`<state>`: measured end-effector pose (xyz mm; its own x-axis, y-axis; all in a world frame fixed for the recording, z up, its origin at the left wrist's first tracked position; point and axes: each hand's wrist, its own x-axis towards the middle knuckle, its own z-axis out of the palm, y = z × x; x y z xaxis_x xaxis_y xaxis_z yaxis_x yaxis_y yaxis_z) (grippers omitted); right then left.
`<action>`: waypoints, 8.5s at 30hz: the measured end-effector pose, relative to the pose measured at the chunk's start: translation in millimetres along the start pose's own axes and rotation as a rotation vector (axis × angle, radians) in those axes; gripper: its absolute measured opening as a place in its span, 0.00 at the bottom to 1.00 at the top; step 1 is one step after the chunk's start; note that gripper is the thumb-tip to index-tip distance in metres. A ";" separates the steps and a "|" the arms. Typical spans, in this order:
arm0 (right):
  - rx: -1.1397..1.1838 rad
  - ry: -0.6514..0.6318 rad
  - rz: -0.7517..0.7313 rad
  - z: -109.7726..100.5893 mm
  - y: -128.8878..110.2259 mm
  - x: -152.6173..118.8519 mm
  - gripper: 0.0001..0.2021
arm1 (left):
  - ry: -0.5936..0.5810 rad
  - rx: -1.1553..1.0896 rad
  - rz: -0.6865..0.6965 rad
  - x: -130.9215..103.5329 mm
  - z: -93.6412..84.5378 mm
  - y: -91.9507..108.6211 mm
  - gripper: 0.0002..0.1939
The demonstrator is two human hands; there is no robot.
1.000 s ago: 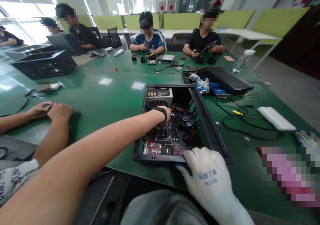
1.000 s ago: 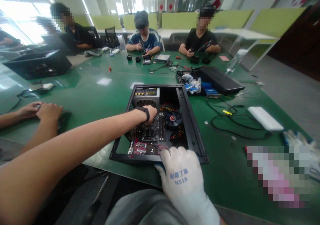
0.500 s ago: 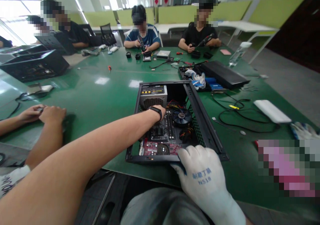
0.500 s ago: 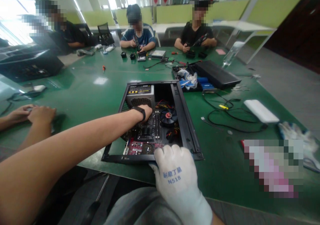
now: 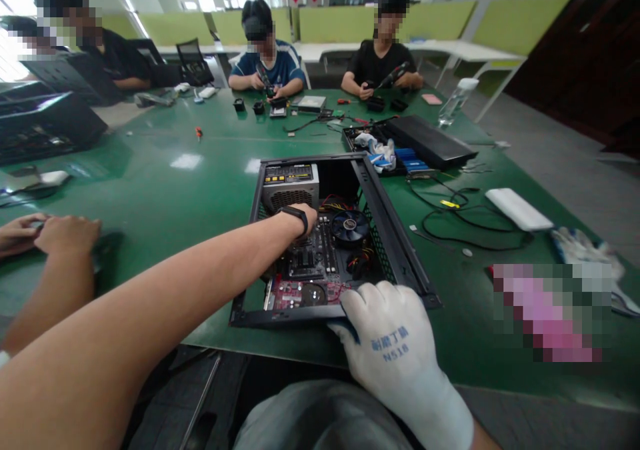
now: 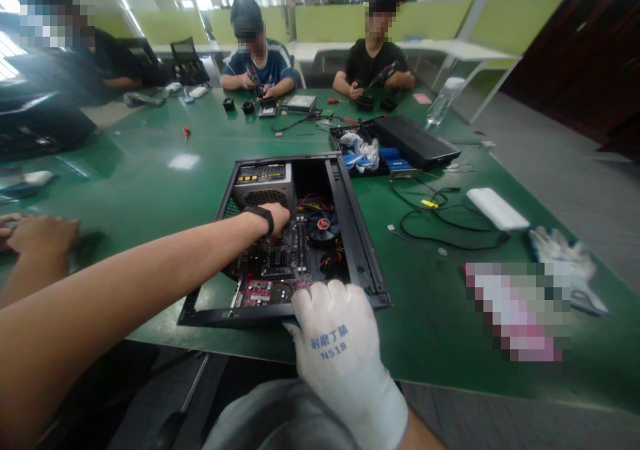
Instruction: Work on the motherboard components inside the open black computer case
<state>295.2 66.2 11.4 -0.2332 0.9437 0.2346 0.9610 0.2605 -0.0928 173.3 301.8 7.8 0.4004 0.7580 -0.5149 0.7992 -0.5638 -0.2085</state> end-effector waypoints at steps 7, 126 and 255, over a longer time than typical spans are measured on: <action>-0.002 0.034 -0.006 2.4 1.1 0.3 0.09 | 0.010 0.009 0.000 3.1 0.8 -1.2 0.29; -0.067 0.042 0.002 4.7 4.9 19.2 0.13 | 0.350 -0.375 0.055 -41.2 -25.7 -18.0 0.26; -0.062 0.130 -0.049 4.2 1.4 3.5 0.09 | -0.007 0.018 -0.015 -9.5 -2.2 3.0 0.33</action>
<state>295.1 70.7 8.1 -0.2628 0.8947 0.3610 0.9572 0.2888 -0.0190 172.9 293.6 13.9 0.3851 0.7642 -0.5174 0.7967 -0.5582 -0.2315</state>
